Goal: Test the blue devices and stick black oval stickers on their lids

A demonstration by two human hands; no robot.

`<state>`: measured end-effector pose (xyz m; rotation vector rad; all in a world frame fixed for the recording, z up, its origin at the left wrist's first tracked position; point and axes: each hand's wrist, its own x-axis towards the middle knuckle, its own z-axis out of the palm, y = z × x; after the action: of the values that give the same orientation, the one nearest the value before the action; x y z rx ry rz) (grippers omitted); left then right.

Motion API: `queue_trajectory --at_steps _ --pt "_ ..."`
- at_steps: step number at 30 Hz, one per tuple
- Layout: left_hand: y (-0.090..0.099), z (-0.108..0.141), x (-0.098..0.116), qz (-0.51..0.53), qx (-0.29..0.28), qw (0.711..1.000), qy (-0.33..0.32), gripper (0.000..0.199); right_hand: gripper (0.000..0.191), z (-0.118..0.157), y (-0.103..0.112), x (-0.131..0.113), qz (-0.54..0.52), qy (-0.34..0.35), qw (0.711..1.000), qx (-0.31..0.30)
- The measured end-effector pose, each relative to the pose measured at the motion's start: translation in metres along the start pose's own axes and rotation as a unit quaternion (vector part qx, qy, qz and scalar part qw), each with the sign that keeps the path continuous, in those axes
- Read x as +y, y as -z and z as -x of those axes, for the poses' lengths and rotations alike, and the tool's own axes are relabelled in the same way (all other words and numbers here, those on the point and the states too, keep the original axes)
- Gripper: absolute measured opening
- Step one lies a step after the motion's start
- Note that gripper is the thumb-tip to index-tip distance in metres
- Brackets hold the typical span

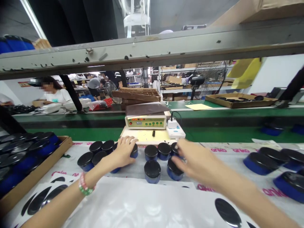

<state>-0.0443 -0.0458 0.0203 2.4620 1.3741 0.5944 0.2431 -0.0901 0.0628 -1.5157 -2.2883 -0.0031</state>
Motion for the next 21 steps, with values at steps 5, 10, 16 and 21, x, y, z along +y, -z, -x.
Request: queue_trajectory --at_steps 5,10,16,21 --pt "-0.02 0.018 0.04 0.032 -0.115 0.992 -0.035 0.077 0.015 0.014 -0.053 -0.012 0.039 0.021 0.993 -0.111" --pt "-0.044 0.012 0.059 0.059 -0.098 0.993 -0.016 0.069 0.008 0.016 -0.054 0.0 -0.002 0.035 0.994 -0.105" --pt "-0.072 -0.007 0.08 0.138 -0.102 0.982 -0.082 0.076 0.003 0.029 -0.049 0.037 0.055 -0.016 0.995 -0.081" --pt "-0.056 -0.016 0.056 0.109 0.009 0.992 -0.058 0.06 0.014 0.025 -0.032 0.053 0.026 -0.058 0.993 -0.1"
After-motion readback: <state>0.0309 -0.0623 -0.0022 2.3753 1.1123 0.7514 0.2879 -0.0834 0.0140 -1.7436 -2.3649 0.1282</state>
